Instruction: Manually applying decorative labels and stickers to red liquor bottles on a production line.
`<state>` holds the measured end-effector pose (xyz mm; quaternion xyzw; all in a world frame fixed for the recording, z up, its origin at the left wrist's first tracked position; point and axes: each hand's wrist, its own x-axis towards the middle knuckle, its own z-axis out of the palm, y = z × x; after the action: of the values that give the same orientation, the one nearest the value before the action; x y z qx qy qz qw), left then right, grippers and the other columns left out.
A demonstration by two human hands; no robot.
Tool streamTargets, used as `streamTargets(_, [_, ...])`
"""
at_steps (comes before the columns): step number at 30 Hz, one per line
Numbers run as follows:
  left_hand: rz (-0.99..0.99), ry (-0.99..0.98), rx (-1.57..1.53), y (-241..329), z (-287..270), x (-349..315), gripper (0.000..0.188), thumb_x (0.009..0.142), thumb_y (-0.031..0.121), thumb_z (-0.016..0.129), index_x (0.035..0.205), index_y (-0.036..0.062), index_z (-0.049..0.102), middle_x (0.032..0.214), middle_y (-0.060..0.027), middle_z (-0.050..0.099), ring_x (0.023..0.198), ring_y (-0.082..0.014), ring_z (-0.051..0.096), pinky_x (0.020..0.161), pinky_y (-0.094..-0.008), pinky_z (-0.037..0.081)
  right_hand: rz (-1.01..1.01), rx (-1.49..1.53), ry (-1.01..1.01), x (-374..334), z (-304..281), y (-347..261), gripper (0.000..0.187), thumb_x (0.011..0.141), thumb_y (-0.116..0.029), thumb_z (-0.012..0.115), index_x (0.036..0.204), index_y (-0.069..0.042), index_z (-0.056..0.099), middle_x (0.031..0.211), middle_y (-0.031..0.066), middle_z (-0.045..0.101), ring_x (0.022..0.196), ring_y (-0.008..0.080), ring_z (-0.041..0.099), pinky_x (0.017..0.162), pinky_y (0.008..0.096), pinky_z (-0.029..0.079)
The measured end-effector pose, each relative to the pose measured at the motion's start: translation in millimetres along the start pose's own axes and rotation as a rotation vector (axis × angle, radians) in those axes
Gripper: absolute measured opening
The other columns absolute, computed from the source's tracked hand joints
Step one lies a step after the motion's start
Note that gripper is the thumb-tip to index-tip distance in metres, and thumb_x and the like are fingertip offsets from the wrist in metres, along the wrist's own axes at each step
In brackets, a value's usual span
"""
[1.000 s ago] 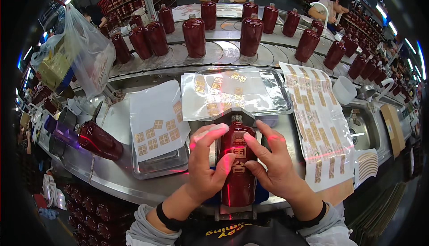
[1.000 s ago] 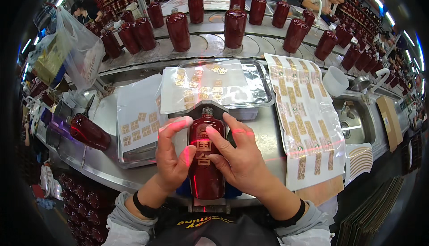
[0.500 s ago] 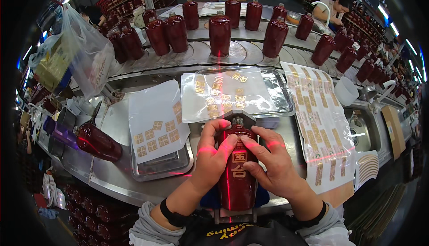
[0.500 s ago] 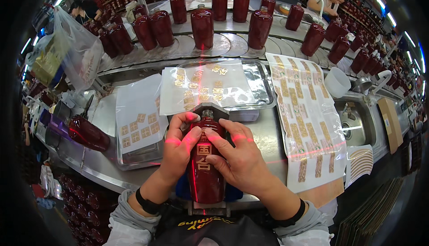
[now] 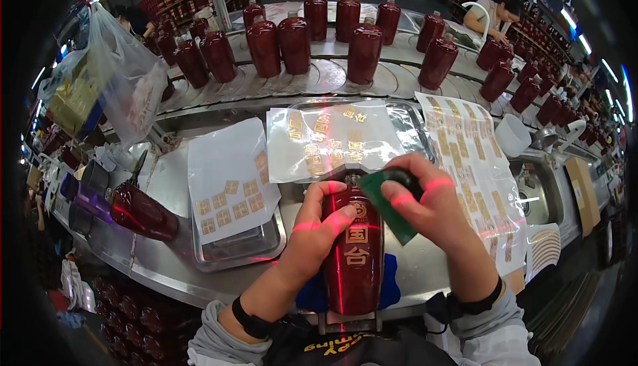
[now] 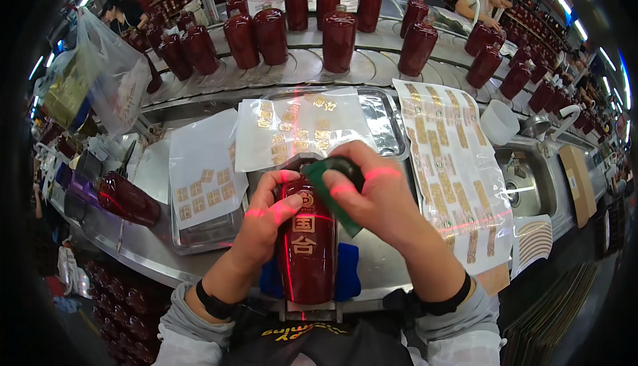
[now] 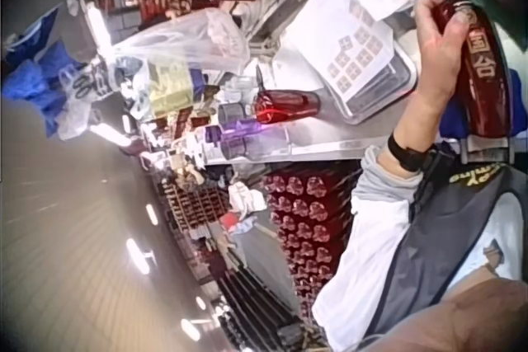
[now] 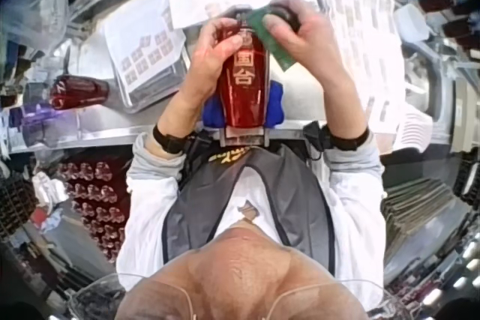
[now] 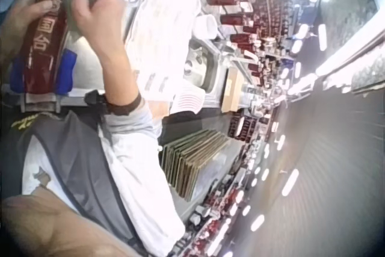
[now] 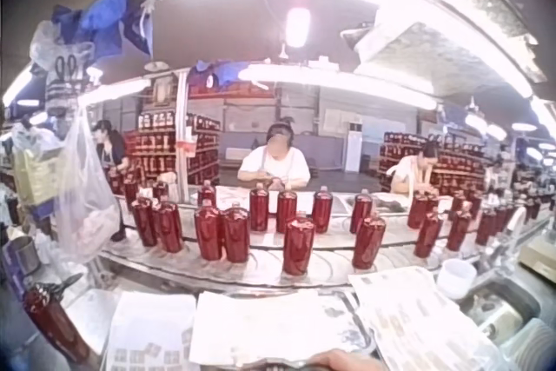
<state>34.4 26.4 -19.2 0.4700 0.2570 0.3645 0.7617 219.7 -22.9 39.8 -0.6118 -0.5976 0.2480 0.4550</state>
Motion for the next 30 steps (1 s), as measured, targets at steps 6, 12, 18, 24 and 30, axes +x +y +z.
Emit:
streamTargets(6, [0.158, 0.050, 0.164, -1.0, -2.1, -0.9, 0.043, 0.091, 0.014, 0.061, 0.128, 0.0016, 0.042, 0.116, -0.0116, 0.058, 0.109, -0.0187, 0.055, 0.094, -0.0335, 0.046, 0.113, 0.145, 0.091, -22.1, 15.6, 26.4, 0.024, 0.088, -0.015, 0.065, 0.105, 0.000, 0.059, 0.086, 0.0089, 0.065, 0.077, 0.0128, 0.060, 0.069, 0.0274, 0.050])
streamTargets(12, [0.860, -0.136, 1.130, 9.2, -22.7, -2.2, 0.042, 0.088, 0.030, 0.064, 0.123, 0.0064, 0.061, 0.123, -0.0109, 0.062, 0.118, -0.0315, 0.048, 0.111, -0.0479, 0.028, 0.190, 0.340, 0.058, -29.9, 19.1, 41.8, 0.023, 0.092, -0.015, 0.064, 0.107, 0.000, 0.057, 0.089, 0.0043, 0.063, 0.080, 0.0069, 0.056, 0.071, 0.0242, 0.048])
streamTargets(18, [0.806, -0.202, 1.156, 2.1, -26.6, 0.8, 0.046, 0.093, 0.035, 0.059, 0.127, 0.0043, 0.058, 0.125, -0.0115, 0.061, 0.117, -0.0318, 0.049, 0.112, -0.0476, 0.025, 0.244, 0.463, 0.027, -25.0, 17.2, 39.1, 0.021, 0.093, -0.015, 0.063, 0.108, -0.001, 0.058, 0.089, 0.0044, 0.064, 0.083, 0.0095, 0.058, 0.072, 0.0242, 0.049])
streamTargets(24, [0.481, -0.101, 0.319, -17.6, -22.1, -0.2, 0.062, 0.102, 0.039, 0.042, 0.143, -0.0017, 0.017, 0.135, -0.0198, 0.050, 0.124, -0.0282, 0.051, 0.107, -0.0395, 0.039, -0.837, -0.644, 0.030, -19.7, -4.4, -6.4, 0.033, 0.065, -0.014, 0.073, 0.097, -0.013, 0.065, 0.081, 0.0017, 0.053, 0.071, 0.0211, 0.052, 0.071, 0.0362, 0.041])
streamTargets(30, [0.452, -0.110, 0.028, -20.3, -12.3, -8.8, 0.063, 0.102, 0.036, 0.044, 0.144, -0.0031, 0.018, 0.138, -0.0224, 0.046, 0.126, -0.0237, 0.047, 0.106, -0.0361, 0.038, -0.241, -0.227, -0.391, 4.2, -6.4, -30.4, 0.020, 0.078, -0.013, 0.072, 0.094, -0.005, 0.064, 0.085, 0.0132, 0.061, 0.082, 0.0326, 0.062, 0.072, 0.0405, 0.050])
